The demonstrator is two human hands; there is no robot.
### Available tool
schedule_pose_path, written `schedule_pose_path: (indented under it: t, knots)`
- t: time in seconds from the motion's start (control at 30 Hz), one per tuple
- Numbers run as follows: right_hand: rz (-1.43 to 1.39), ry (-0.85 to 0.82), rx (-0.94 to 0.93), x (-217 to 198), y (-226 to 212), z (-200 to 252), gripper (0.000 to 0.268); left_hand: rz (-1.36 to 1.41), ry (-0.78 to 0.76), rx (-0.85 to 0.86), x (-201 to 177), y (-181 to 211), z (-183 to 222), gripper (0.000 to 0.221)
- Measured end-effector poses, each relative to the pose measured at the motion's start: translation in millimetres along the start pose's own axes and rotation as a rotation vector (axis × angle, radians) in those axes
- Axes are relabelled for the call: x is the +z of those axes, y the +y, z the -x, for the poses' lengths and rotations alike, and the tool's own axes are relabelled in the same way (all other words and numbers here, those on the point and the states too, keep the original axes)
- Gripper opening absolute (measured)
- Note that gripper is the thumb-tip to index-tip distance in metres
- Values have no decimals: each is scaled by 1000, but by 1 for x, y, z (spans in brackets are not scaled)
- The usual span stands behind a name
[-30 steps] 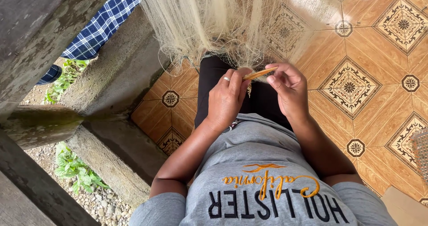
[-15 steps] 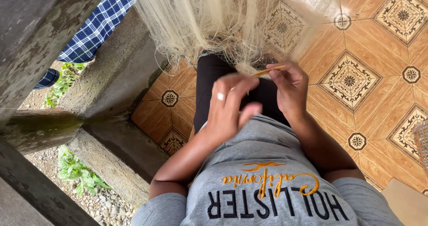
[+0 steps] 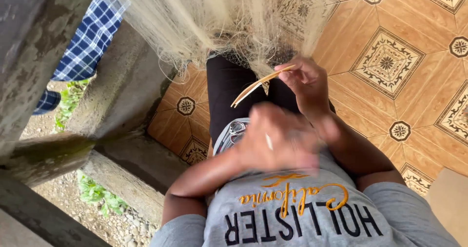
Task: The person sits and repairs a fishing net using a wooden shuttle and scissors. They weave the net by passing the shuttle through the mesh, then cut excess thread with scissors, repeating the process across the net.
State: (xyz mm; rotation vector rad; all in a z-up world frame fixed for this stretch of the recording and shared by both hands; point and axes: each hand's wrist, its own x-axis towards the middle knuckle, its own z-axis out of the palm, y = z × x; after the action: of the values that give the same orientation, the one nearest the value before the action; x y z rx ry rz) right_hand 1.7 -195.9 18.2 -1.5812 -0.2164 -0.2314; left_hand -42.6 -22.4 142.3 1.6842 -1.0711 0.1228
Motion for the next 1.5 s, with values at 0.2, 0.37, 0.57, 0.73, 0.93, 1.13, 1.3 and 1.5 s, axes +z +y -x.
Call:
schedule_pose_path:
  t: [0.2, 0.37, 0.57, 0.73, 0.93, 1.13, 1.3, 1.5]
  knots:
    - [129, 21, -23, 0, 0, 4, 7, -792, 482, -29, 23, -72, 17, 29]
    - [165, -51, -81, 2, -3, 5, 15, -772, 421, -100, 10, -62, 10, 21]
    - [182, -53, -148, 5, -1, 2, 14, -705, 386, -52, 5, -59, 7, 10]
    - [195, -13, -121, 10, -10, -1, 17, -596, 450, -45, 8, -52, -2, 11]
    - [176, -42, -154, 4, 0, 1, 21, -664, 431, -55, -5, -56, 1, 7]
    - [-17, -87, 131, 15, -40, -9, 37, -556, 421, 256, 3, -48, 4, 15]
    - [203, -125, 11, -3, -24, -5, 30, -563, 569, 545, 32, -43, 9, 15]
    - [199, -122, -11, -5, -30, -4, 27, -564, 604, 578, 34, -32, 10, 15]
